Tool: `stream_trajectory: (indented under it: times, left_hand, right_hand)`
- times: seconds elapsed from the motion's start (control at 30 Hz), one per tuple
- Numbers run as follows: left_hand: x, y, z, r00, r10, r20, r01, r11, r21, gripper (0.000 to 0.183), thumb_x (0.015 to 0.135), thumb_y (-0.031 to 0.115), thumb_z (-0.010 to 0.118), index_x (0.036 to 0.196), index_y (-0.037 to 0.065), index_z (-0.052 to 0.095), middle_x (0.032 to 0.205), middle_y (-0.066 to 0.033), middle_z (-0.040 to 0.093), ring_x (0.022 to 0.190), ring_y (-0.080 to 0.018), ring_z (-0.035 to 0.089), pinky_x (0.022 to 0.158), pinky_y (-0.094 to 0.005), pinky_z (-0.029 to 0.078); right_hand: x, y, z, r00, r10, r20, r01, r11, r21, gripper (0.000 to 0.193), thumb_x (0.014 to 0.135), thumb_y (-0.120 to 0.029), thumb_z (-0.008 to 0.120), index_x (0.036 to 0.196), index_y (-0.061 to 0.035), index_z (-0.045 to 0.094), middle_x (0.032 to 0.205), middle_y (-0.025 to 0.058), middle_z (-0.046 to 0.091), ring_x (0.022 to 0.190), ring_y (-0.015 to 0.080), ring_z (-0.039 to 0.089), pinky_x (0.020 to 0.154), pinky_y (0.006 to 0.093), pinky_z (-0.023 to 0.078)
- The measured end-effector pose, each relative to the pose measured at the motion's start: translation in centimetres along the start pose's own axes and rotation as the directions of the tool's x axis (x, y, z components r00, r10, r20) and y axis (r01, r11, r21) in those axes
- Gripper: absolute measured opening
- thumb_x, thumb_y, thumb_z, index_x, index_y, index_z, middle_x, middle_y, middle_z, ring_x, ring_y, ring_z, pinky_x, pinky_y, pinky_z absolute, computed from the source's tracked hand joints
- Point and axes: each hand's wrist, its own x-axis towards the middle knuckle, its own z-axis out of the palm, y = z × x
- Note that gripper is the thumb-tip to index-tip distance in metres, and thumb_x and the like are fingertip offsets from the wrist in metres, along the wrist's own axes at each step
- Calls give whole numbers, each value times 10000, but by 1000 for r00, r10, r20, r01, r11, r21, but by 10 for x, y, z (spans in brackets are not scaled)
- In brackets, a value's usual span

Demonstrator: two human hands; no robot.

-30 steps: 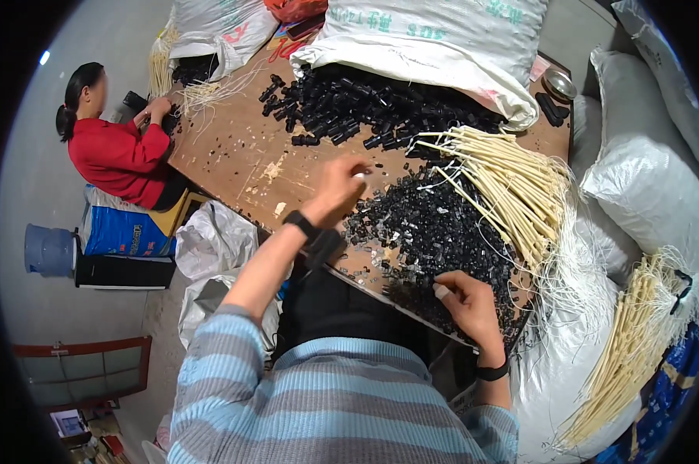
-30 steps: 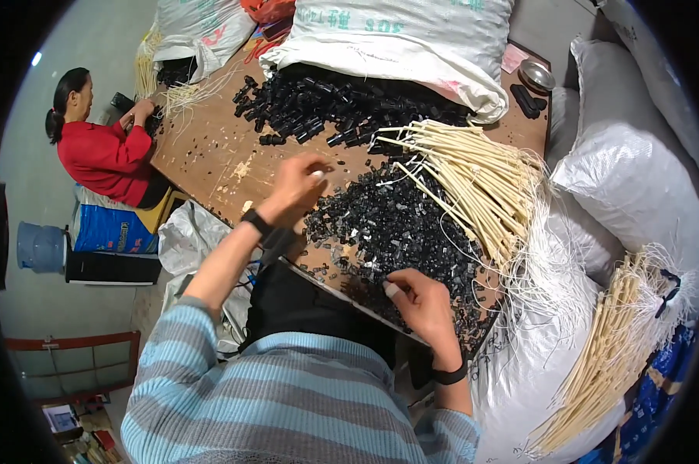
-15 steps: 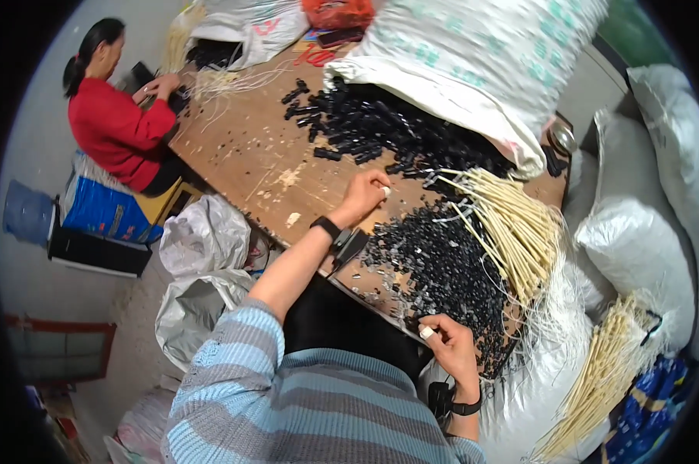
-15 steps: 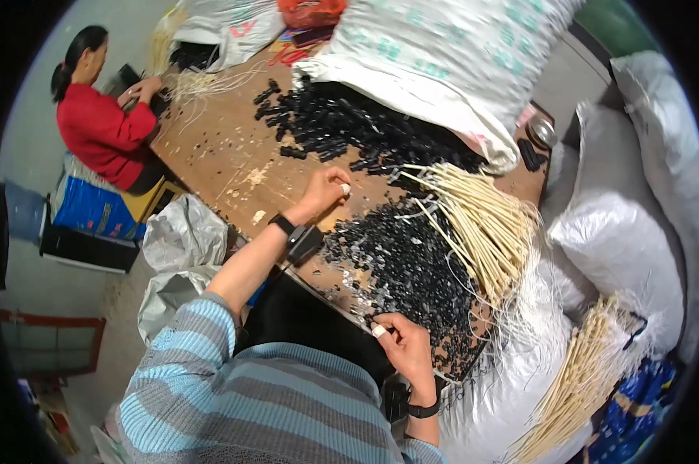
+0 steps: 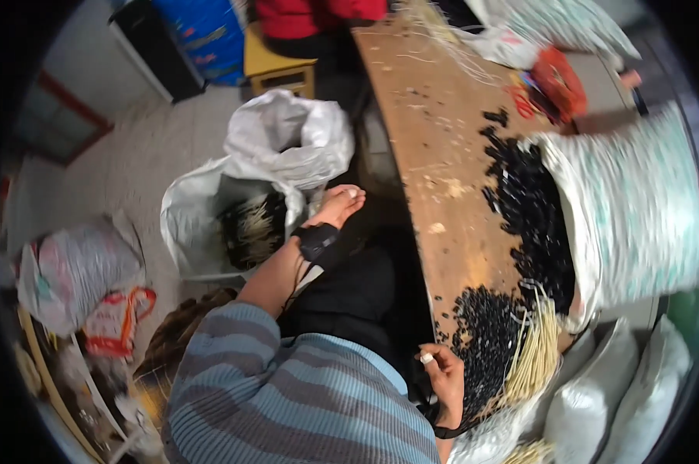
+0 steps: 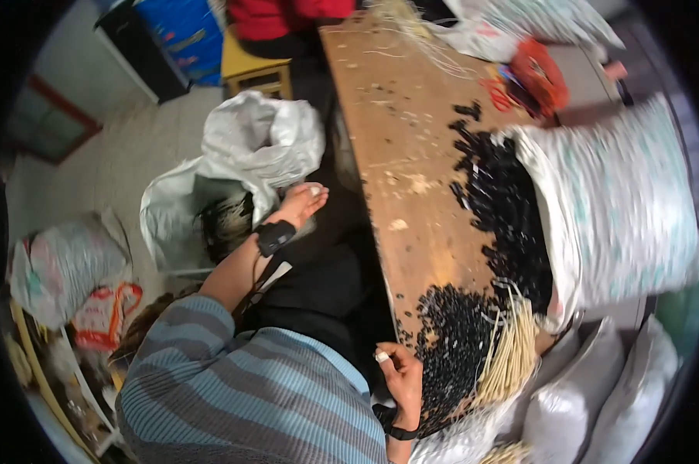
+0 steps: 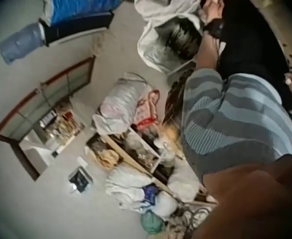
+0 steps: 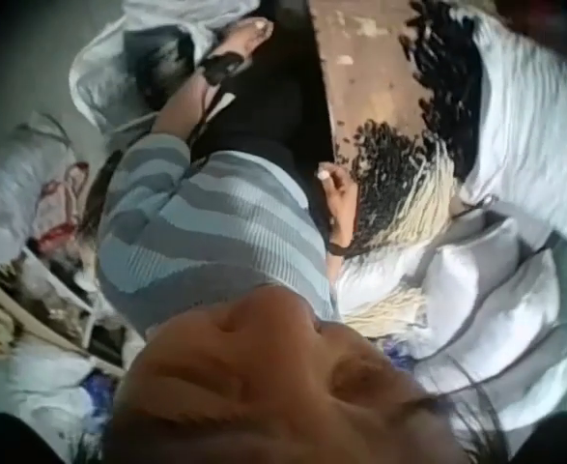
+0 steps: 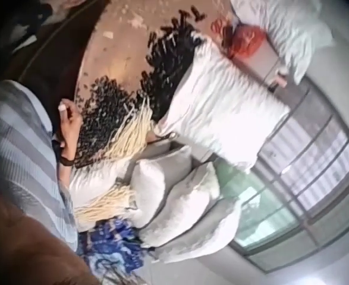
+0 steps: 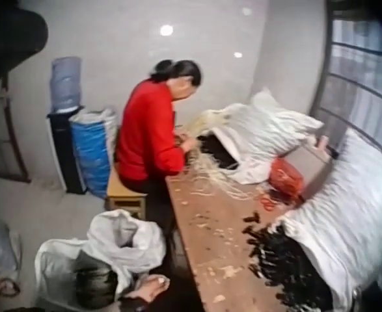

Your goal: The person assembles components by hand, threading white cords through black plastic parts and sliding them down to secure them. They repeat this process for several cords before gathering the finished assemblies and placing them into a large white bag.

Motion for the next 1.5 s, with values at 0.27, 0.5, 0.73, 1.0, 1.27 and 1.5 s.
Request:
stream_trajectory:
  times: [0.27,0.5,0.73,1.0,1.27,1.5]
  left_hand:
    - [58,-24,-1,970,-138,-199,91,969,-229,185,907,136,521,985,41,660,912,-102,670,804,-216,658,723,-344,555]
    - [160,3,89,920,-85,-381,-74,921,-383,107,881,118,601,890,12,600,806,-74,644,752,-193,619,708,-345,532]
    - [249,-44,44,950,102,295,-100,995,-21,440,964,287,500,1336,53,465,1319,-53,515,1165,-159,482,960,-305,389]
    - [128,35,23,970,47,239,-74,991,107,198,906,87,422,1057,58,547,958,-63,620,796,-179,618,714,-305,518]
    - [-46,6,-25,727,-503,468,-227,467,855,303,806,169,628,1065,13,607,936,-93,650,876,-184,631,769,-317,509]
    - [-87,-11,-179,828,-556,74,-37,77,996,143,864,0,601,1002,11,563,892,-71,640,798,-151,604,701,-313,499]
  right_hand:
    - [25,-35,25,986,155,68,-153,988,-35,195,901,-139,628,1024,10,648,852,38,678,726,65,558,631,206,411]
    - [28,-38,32,969,245,-16,-245,968,-49,169,901,-115,620,999,21,646,854,41,680,742,64,566,634,197,408]
    - [12,-25,26,921,381,-79,-376,924,75,139,901,-53,619,1016,21,641,861,11,668,764,63,571,671,198,429]
    - [-96,64,-9,881,474,16,-450,825,342,247,907,-124,619,1133,-25,621,926,43,683,776,105,627,668,250,493]
    - [-172,210,45,825,563,-36,-558,824,93,161,858,8,519,972,-10,632,750,-26,572,588,59,472,521,230,385]
    - [-121,334,114,787,554,-271,-387,786,481,206,892,-45,531,1076,-23,620,919,42,649,838,122,581,748,252,459]
